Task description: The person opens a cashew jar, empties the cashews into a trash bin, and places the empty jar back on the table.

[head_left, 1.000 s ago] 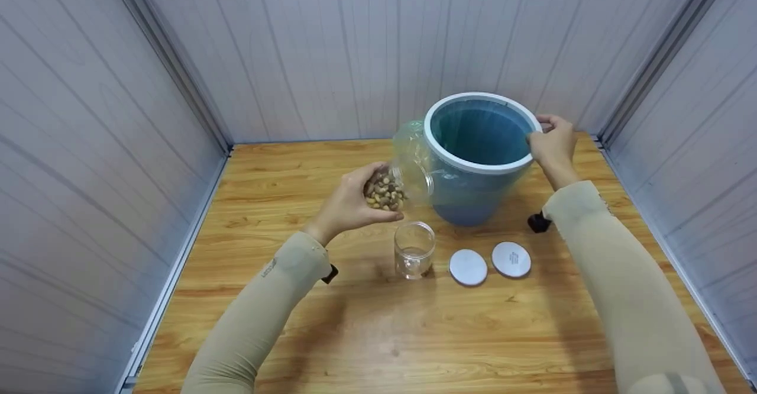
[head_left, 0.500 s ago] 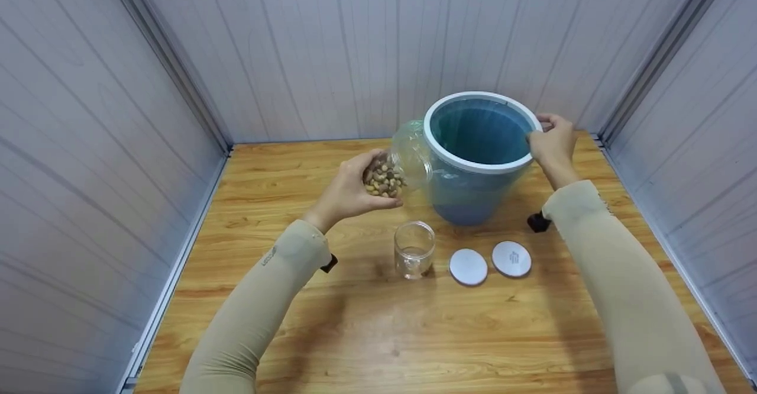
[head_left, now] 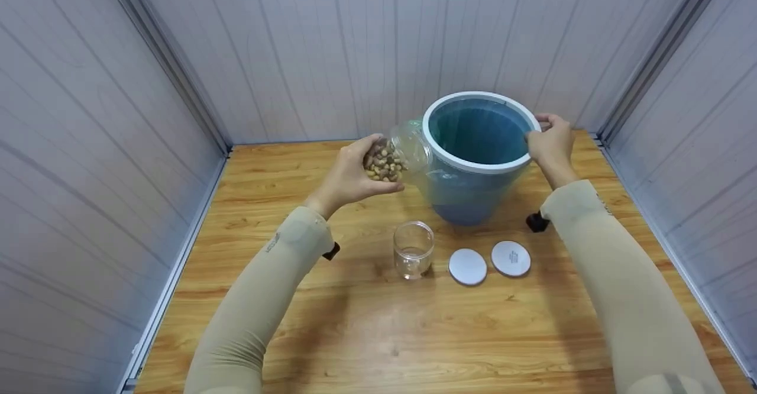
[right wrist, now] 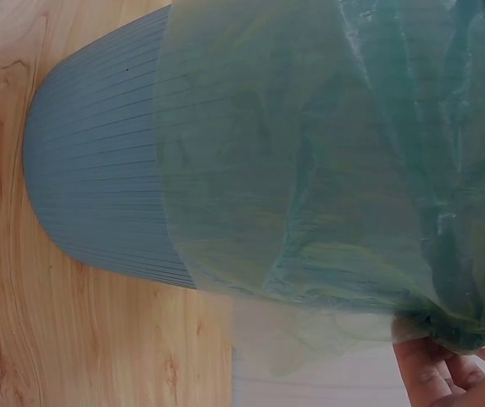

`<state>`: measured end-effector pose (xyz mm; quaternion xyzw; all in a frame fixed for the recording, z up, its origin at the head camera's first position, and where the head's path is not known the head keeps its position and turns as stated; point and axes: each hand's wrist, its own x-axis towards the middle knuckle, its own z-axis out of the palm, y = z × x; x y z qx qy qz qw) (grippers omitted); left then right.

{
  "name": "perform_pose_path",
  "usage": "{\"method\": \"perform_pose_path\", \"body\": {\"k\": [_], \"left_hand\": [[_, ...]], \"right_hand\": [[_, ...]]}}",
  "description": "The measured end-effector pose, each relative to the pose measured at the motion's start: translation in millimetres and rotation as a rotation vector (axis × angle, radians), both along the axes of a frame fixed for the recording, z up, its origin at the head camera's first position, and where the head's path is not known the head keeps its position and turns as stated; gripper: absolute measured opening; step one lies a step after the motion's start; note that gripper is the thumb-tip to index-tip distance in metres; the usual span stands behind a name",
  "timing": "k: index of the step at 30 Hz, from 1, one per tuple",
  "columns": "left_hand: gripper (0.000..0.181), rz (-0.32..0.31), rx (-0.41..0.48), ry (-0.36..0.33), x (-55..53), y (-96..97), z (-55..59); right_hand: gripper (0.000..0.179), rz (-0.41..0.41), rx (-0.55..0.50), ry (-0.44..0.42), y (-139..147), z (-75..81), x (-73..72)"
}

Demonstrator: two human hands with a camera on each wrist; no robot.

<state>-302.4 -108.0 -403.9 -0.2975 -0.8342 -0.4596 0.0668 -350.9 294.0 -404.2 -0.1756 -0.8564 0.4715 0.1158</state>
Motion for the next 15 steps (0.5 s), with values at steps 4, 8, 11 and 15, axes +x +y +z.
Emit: {"method": "perform_pose_path", "body": {"k": [4,8,11,15], "left_hand": [[0.090,0.006,-0.005,-0.012,-4.5,0.8,2.2],[0.090,0.010,-0.014,-0.012,-8.6,2.6,4.4],[0.090,0.016,-0.014,-0.009,-11.3,4.8,6.4],[0.088,0.023,-0.017,-0.024,-15.3,8.2,8.7]], "right_hand": [[0.053,0.013,-0.017,-0.012,-1.0,-0.3,0.1],[0.052,0.022,-0.028,-0.012,-1.2,-0.2,0.2],[0.052,0.018,-0.021,-0.004,-1.5,0.3,0.7],[0.052,0.005,-0.013,-0.003,-1.7,0.4,0.2]]}}
